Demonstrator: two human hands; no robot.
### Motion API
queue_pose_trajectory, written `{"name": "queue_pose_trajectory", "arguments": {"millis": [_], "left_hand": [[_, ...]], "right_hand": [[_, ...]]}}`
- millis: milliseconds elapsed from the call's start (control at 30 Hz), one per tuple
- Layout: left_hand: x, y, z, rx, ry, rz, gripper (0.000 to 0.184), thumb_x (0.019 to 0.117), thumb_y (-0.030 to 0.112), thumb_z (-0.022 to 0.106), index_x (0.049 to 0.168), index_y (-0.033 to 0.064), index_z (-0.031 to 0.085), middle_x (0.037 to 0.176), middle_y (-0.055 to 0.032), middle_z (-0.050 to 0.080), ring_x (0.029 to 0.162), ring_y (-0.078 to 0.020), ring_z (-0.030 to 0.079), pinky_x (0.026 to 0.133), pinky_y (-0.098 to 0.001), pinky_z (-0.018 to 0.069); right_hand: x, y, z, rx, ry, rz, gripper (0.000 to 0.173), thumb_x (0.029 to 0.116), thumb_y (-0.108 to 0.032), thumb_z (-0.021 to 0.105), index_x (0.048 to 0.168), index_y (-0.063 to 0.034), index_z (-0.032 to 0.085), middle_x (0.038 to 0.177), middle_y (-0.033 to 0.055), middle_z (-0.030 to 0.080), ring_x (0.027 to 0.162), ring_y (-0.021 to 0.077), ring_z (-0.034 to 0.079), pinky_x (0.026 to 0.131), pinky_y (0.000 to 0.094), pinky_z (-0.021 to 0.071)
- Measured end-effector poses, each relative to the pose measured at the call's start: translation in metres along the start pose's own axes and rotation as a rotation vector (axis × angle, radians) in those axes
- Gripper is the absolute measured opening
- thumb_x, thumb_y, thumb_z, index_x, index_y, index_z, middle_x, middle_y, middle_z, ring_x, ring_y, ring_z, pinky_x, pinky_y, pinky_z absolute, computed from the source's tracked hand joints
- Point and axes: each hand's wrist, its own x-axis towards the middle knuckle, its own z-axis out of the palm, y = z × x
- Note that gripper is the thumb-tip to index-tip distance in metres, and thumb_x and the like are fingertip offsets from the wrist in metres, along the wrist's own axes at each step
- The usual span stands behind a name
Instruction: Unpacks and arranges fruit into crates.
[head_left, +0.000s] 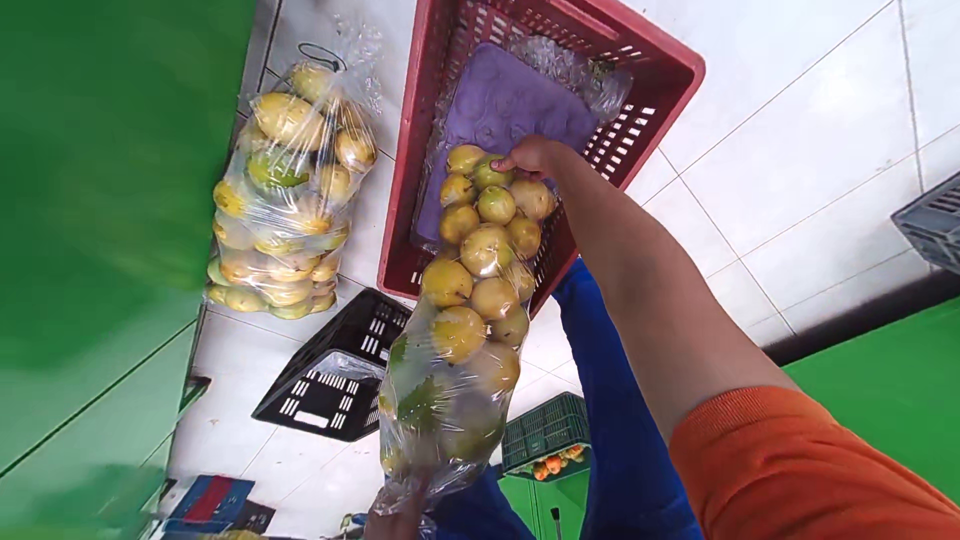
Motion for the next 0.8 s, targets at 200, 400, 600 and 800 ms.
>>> {"name": "queue_pose_trajectory", "arguments": {"millis": [200,400,600,800], "left_hand": [[0.002,0.003,-0.001,0.029,0.01,-0.036,0.035,0.0952,0.033,0.068,0.113,0.0037,0.073,0.101,-0.0063,0.076,0.097,-0.0099,0.071,0.093,-0.0373,0.0584],[0.015,-0.002,0.005,0.12,-0.004,0.012,0.041,0.0965,0.043,0.064,0.11,0.0067,0.075,0.098,-0.0062,0.076,0.095,-0.0143,0.072,0.091,-0.0449,0.0582],[0.012,0.002,0.01,0.122,0.001,0.019,0.038,0.0985,0.038,0.064,0.115,0.0047,0.073,0.102,-0.0101,0.075,0.098,-0.0182,0.072,0.093,-0.0482,0.0567],[0.012,0.005,0.009,0.098,0.001,0.01,0.036,0.1011,0.034,0.064,0.116,0.0019,0.071,0.105,-0.0133,0.075,0.1,-0.0207,0.071,0.095,-0.0493,0.0555]], "right_hand": [[-0.045,-0.005,0.027,-0.112,0.254,-0.124,0.074,0.0924,-0.066,0.063,0.116,0.0041,0.069,0.121,0.0269,0.066,0.118,0.0416,0.064,0.098,0.0653,0.0499],[-0.105,-0.009,0.065,-0.217,0.251,-0.15,0.059,0.1088,-0.05,0.036,0.117,-0.0018,0.069,0.123,0.0229,0.068,0.121,0.0397,0.064,0.095,0.0646,0.0512],[-0.206,0.012,0.116,-0.112,0.001,-0.314,0.049,0.1099,-0.043,0.04,0.107,-0.0036,0.07,0.104,0.0195,0.07,0.103,0.0361,0.068,0.088,0.0614,0.053],[-0.347,0.02,0.217,-0.001,-0.364,-0.49,0.042,0.1085,-0.036,0.045,0.103,-0.0013,0.067,0.091,0.0174,0.067,0.09,0.0337,0.067,0.081,0.0578,0.0526]]}}
